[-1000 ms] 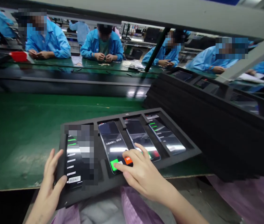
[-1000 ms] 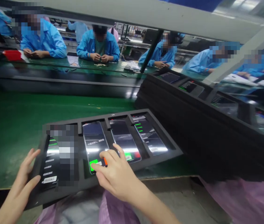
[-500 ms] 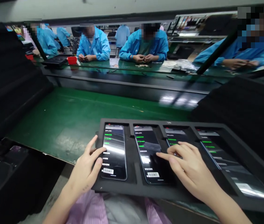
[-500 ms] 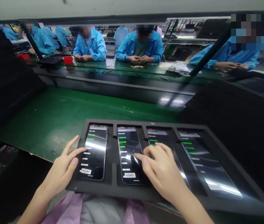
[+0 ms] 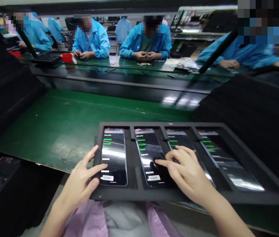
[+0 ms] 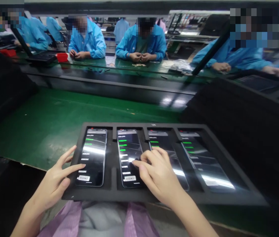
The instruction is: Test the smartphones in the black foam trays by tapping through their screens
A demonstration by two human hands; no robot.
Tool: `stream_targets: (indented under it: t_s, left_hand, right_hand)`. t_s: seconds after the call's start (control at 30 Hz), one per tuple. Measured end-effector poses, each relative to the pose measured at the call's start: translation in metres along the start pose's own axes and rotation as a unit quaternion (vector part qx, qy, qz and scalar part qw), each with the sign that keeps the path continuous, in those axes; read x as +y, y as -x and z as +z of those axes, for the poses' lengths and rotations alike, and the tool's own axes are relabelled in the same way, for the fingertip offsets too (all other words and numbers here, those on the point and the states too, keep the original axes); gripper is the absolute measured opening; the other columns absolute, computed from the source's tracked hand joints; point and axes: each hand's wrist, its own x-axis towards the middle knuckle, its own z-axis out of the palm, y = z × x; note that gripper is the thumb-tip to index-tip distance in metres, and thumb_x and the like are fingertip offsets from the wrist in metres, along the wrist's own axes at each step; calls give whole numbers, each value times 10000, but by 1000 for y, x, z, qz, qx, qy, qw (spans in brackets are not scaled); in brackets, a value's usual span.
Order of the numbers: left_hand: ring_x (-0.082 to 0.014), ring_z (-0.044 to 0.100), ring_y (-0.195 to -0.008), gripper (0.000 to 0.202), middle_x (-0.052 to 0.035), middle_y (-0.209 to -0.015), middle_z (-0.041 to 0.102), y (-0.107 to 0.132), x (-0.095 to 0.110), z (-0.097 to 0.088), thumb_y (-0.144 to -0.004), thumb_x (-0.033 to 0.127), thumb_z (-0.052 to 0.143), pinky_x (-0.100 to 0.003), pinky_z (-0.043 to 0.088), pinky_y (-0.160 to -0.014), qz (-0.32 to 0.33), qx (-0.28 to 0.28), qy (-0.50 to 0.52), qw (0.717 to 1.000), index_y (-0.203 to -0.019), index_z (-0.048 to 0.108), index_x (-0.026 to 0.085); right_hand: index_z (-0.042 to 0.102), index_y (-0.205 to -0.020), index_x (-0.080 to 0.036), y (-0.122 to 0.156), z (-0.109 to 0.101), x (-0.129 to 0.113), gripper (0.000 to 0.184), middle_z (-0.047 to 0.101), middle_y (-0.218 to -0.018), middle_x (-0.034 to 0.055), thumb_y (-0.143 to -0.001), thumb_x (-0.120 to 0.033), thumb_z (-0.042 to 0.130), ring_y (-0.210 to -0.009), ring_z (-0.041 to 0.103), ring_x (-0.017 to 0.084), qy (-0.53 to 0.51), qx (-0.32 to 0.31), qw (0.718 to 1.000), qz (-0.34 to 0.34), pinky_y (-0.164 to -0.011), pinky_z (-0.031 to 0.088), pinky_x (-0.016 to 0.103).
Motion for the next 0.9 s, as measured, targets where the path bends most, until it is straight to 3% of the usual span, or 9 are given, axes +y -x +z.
stream_targets:
  t_s: [0.17, 0.33, 0.9]
  left_hand:
    - [-294, 528, -1162, 453, -13, -1517, 237, 3, -7, 4, -911, 482, 263, -449, 505, -895, -3, 8, -3, 1000, -1187, 592, 340]
    - [-296, 571, -1106, 478, -8, -1498, 286, 2, -6, 4, -896, 530, 263, -422, 545, -825, -18, 25, -2, 1000, -1160, 616, 346]
    - [-298, 542, -1124, 448, 22, -1485, 290, 1, 7, 6, -904, 520, 259, -415, 527, -793, -79, 47, 26, 995, -1170, 587, 371]
  right_hand:
    - [698, -890, -216, -2, 0, -7, 392, 501, -742, 20, -915, -187, 308, -724, 489, 133, -8, -44, 998, 37, -883, 339, 416]
    - [704, -888, -245, -4, 1, -8, 402, 489, -770, 19, -921, -192, 306, -750, 481, 133, -2, -78, 996, 52, -924, 318, 427]
    - [707, -954, -262, 5, -1, -6, 398, 509, -778, 25, -928, -225, 312, -734, 460, 148, 76, -34, 993, 80, -934, 297, 419]
